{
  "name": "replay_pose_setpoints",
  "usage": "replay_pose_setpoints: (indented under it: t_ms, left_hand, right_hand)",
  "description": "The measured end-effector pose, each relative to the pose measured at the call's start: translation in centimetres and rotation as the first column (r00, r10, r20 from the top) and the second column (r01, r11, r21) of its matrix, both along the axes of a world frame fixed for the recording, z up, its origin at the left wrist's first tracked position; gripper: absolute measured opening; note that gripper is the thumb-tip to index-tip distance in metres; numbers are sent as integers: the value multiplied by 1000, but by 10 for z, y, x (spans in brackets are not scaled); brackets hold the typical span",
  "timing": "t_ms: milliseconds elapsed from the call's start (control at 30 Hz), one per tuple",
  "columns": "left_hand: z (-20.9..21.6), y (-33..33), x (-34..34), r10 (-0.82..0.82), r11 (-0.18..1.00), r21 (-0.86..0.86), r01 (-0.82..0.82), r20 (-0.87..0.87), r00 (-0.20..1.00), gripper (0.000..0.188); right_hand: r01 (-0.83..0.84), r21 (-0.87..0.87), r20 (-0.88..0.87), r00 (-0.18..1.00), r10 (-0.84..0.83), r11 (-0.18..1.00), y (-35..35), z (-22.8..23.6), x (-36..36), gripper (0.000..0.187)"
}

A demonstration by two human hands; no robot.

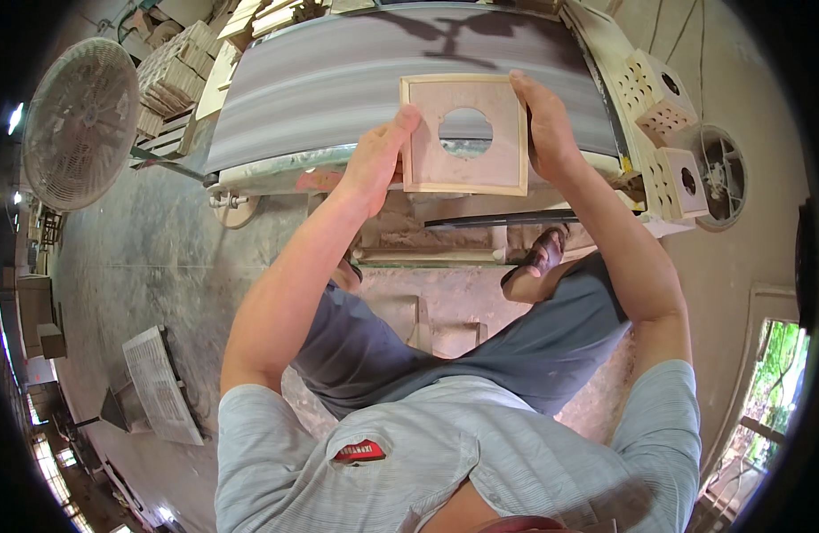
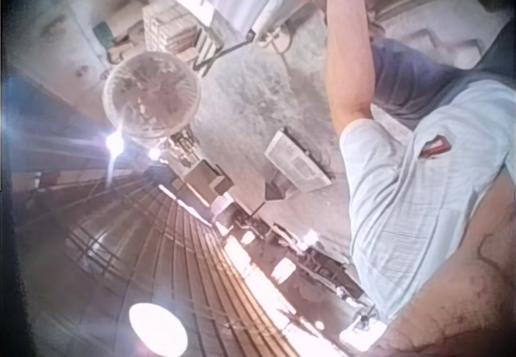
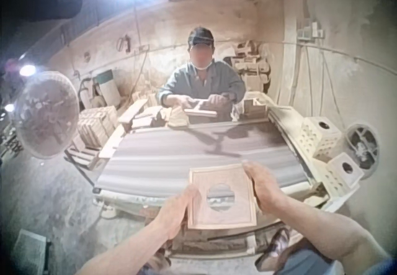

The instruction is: Sanding the edges and flat surfaces of a square wooden frame using a large belt sander.

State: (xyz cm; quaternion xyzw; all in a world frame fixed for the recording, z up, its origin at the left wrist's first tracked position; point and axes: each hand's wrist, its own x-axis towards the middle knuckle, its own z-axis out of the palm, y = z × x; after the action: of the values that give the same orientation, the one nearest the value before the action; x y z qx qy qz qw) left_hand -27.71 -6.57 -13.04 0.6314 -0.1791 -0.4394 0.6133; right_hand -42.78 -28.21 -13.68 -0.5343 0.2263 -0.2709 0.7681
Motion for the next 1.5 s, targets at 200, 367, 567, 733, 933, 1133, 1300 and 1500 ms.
replay_pose_setpoints:
  t_ms: [200,367,567,733,933,1133,1300,1500]
  left_hand:
    - [-5,6,10,-56,986,-152,74,121,991,44]
    - [9,7,1,-140,957,-232,177,168,976,44]
    - [8,9,11,-236,917,-342,208,-44,971,49]
    - [18,9,-5,-278,898,-366,244,-44,959,50]
    - [17,6,-9,-25,954,-294,53,97,995,44]
    - [13,-7,-5,147,964,-249,-95,197,969,42]
    - [5,-2,7,158,977,-160,-137,126,979,53]
    - [0,-14,3,179,975,-143,-168,68,982,59]
  right_hand:
    - [-16,-82,32,999,19,997,0,8,-8,32]
    - [7,-8,18,1000,-7,1000,-10,6,-11,32]
    - [34,213,82,995,-52,977,9,30,-3,40]
    - [48,202,21,998,-53,978,6,29,-6,44]
    - [-38,112,46,998,33,993,11,19,2,47]
    - [-5,-236,-47,999,-6,972,2,5,3,53]
    - [-64,-570,-310,940,-142,819,22,22,1,85]
    - [-70,-458,-242,969,-48,886,10,5,-1,77]
